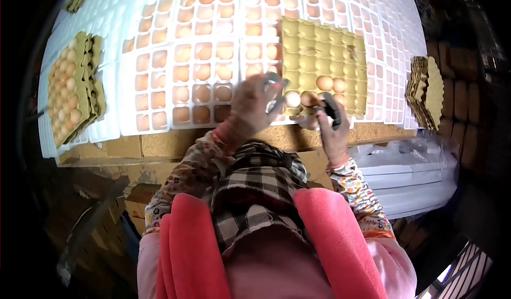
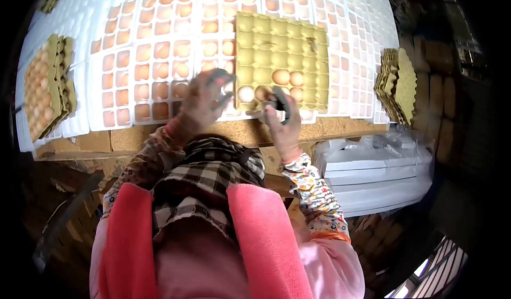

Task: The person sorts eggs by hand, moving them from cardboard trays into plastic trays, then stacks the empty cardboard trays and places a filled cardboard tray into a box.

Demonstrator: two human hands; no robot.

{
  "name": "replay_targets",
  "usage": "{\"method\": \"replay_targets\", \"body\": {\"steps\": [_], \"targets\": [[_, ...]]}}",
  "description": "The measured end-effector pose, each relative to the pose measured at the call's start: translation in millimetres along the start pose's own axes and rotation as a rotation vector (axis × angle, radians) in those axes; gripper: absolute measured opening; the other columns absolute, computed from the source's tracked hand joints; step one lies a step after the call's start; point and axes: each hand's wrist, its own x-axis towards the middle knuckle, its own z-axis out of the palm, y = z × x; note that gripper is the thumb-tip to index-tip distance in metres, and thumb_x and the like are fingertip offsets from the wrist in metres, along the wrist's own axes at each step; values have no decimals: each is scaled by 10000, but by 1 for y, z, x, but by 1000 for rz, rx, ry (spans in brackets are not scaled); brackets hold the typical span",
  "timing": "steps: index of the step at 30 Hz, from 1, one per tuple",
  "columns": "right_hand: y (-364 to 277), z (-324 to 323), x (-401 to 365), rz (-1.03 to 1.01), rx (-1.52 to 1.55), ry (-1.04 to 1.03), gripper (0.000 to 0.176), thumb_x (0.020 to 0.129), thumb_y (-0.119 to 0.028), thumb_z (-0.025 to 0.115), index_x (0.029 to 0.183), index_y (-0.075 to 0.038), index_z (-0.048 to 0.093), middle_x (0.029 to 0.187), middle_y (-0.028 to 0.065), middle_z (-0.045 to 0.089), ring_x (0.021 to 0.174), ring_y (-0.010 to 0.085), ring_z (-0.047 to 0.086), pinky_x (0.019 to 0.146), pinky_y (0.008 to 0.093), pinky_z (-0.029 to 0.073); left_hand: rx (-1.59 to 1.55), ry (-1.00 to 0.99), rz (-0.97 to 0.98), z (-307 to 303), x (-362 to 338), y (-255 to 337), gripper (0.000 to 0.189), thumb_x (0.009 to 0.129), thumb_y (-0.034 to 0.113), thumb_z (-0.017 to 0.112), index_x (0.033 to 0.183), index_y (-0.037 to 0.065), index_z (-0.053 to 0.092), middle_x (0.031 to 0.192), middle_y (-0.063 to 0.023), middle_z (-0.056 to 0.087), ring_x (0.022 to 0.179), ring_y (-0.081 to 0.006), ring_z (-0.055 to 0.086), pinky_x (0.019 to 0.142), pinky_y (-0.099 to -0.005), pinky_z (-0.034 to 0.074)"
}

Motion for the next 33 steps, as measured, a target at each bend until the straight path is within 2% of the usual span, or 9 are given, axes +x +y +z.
{"method": "replay_targets", "body": {"steps": [2,10,14,16,18,20,22,28,33], "targets": [[18,-60,8,-25,-368,76,576,796,-65,674,1335,-23,473,1166,150,559,1023,233,568,912,325,462,486,-394,119,28,35,63,413,885,241,615,1259,81,550,1153,-147,552,1086,-291,526,915,-407,460],[83,-103,62,-305,-616,-407,535,732,-176,709,1231,-98,531,1221,123,543,1079,323,540,930,410,446,548,-411,-37,53,39,50,471,732,197,689,1174,100,560,1049,-95,566,938,-257,583,785,-409,466],[94,-123,82,371,677,-223,294,811,-141,634,1087,-47,589,1089,132,622,961,286,609,831,329,499,-534,133,-465,44,44,59,396,826,209,645,1192,66,598,963,-96,630,933,-207,634,740,-316,520],[110,-127,104,-398,10,-183,256,845,-132,589,1076,-24,608,1101,116,621,950,240,610,819,284,494,-1191,324,-847,40,51,48,369,839,216,661,1098,-42,609,870,-105,652,714,-178,625,667,-252,523],[90,-122,122,327,208,-457,311,824,-126,604,1125,-48,591,1105,113,613,943,228,611,825,294,493,-1259,66,-896,47,60,29,391,823,275,694,1085,-5,616,848,-109,654,701,-210,640,678,-285,535],[78,-99,117,-314,-452,-311,430,772,-190,668,1174,-65,583,1132,138,602,930,298,619,846,361,495,89,-364,-429,53,79,68,482,786,388,721,1126,71,592,1024,-168,610,916,-290,643,787,-372,527],[80,-93,117,-374,-653,-438,502,758,-208,685,1225,-72,560,1136,143,612,982,337,610,885,373,488,475,-697,-276,61,88,82,555,768,424,725,1159,62,570,1136,-189,568,1008,-312,607,858,-379,496],[78,-143,99,510,846,-347,428,874,-138,612,1274,-14,525,975,74,620,818,135,608,686,272,538,-768,-239,-531,50,95,53,492,807,178,676,1257,67,509,1236,-132,532,965,-262,590,887,-355,509],[58,-125,80,-95,-134,-431,389,817,-246,705,1144,-69,590,997,114,631,894,275,614,792,340,483,801,-827,-24,96,165,83,582,853,486,578,1304,124,516,1371,-170,446,1216,-280,477,918,-343,464]]}}
